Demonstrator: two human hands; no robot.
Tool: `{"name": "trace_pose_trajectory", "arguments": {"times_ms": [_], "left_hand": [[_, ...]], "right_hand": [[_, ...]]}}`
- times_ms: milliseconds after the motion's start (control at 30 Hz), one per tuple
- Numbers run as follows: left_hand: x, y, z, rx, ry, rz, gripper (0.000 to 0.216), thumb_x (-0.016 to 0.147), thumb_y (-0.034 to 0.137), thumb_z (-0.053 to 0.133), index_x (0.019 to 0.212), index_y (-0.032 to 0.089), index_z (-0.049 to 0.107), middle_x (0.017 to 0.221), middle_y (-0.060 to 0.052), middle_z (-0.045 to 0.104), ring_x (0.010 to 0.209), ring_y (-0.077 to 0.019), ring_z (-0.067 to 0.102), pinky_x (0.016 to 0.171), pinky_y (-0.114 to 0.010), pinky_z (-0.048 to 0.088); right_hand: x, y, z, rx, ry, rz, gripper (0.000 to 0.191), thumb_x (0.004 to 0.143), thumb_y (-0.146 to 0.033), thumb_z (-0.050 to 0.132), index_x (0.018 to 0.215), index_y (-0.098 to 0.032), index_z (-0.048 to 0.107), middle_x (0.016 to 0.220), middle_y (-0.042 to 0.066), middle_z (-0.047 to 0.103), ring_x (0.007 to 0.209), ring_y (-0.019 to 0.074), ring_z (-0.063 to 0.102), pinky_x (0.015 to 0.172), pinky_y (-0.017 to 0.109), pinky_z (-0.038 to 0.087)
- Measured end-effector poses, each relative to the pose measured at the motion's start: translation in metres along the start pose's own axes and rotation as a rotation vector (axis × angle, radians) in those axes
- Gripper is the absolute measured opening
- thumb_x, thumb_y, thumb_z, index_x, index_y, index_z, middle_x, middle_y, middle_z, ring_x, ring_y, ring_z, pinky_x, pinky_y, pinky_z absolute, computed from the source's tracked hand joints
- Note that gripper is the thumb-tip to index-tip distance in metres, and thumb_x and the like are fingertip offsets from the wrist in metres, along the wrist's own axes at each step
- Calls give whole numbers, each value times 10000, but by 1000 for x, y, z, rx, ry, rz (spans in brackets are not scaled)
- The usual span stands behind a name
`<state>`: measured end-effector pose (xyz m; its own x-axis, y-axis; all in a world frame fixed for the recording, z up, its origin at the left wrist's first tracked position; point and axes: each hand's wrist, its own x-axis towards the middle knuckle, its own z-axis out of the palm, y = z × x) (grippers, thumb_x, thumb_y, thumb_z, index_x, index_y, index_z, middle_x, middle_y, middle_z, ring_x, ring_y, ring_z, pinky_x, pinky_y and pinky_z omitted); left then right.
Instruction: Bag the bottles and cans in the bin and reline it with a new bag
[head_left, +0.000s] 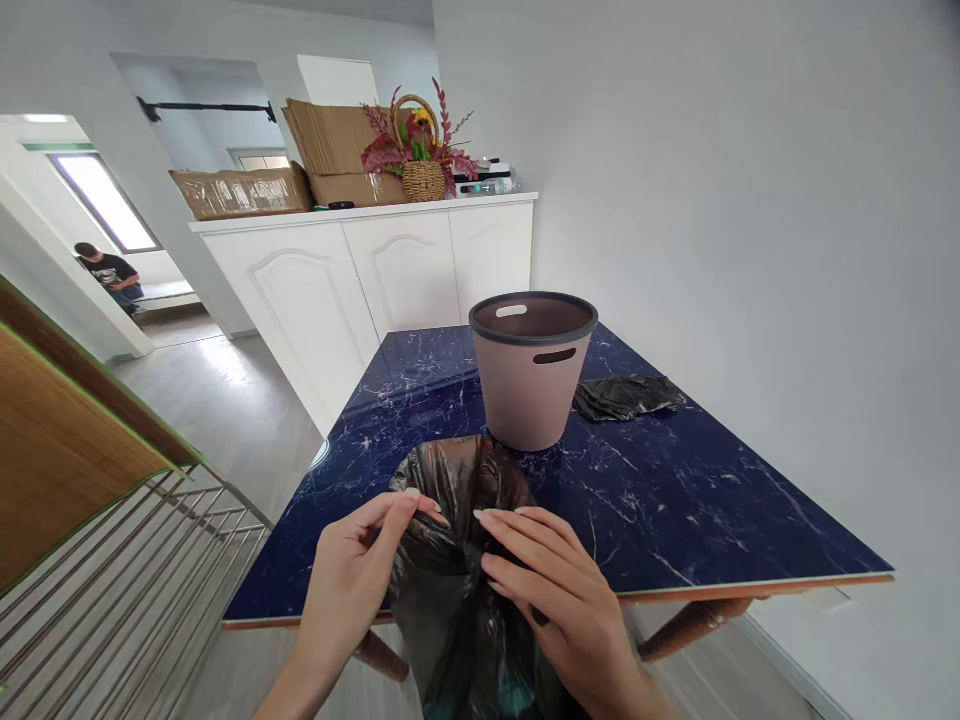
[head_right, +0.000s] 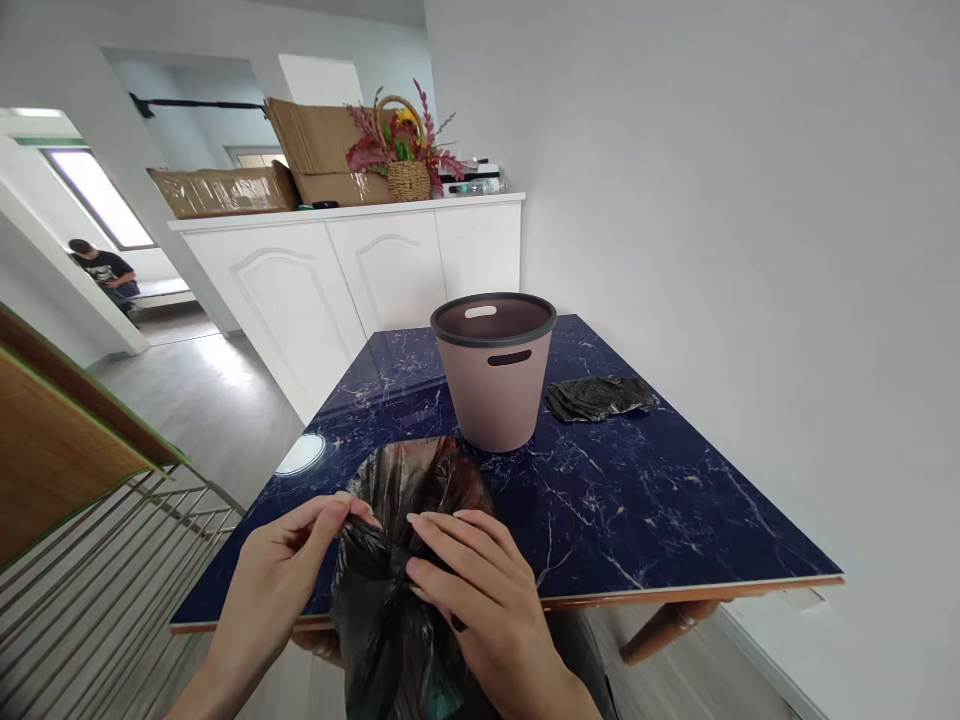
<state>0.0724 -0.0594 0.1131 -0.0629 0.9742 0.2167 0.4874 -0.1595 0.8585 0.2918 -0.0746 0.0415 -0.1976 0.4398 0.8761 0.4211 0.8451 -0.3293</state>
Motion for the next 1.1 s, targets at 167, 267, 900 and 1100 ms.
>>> {"name": "trace_pose_trajectory", "arguments": {"times_ms": [167,267,900,1100], "left_hand": [[0,-10,3,-228,-81,-187,530,942,676,627,911,180,812,403,31,535,347,-108,356,422,-232,318],[-1,-16,3,-379,-226,-296,584,944,730,595,881,176,768,289,104,296,296,-56,83,404,-232,102],[2,-68,-8,-115,-62,-84,497,985,652,579,843,191,698,484,53,518,426,-109,407,537,-251,387],[-3,-76,-1,-197,-44,-106,490,985,656,591,902,190,717,517,30,594,478,-141,533,563,-253,469]], "right_hand": [[-13,4,-6,-9,64,104,248,1052,-80,611,1212,-221,737,1175,49,829,1092,205,772,1013,395,581],[-20,5,-8,3,89,193,172,1045,-112,648,1105,-242,742,1047,24,835,963,207,756,887,381,587],[-75,14,-21,-114,-17,452,132,1069,-215,632,963,-265,694,905,4,766,842,203,710,777,334,557],[-69,3,-11,-196,-16,506,140,1078,-321,609,1181,-252,674,1126,83,735,1007,231,737,812,325,613]]}}
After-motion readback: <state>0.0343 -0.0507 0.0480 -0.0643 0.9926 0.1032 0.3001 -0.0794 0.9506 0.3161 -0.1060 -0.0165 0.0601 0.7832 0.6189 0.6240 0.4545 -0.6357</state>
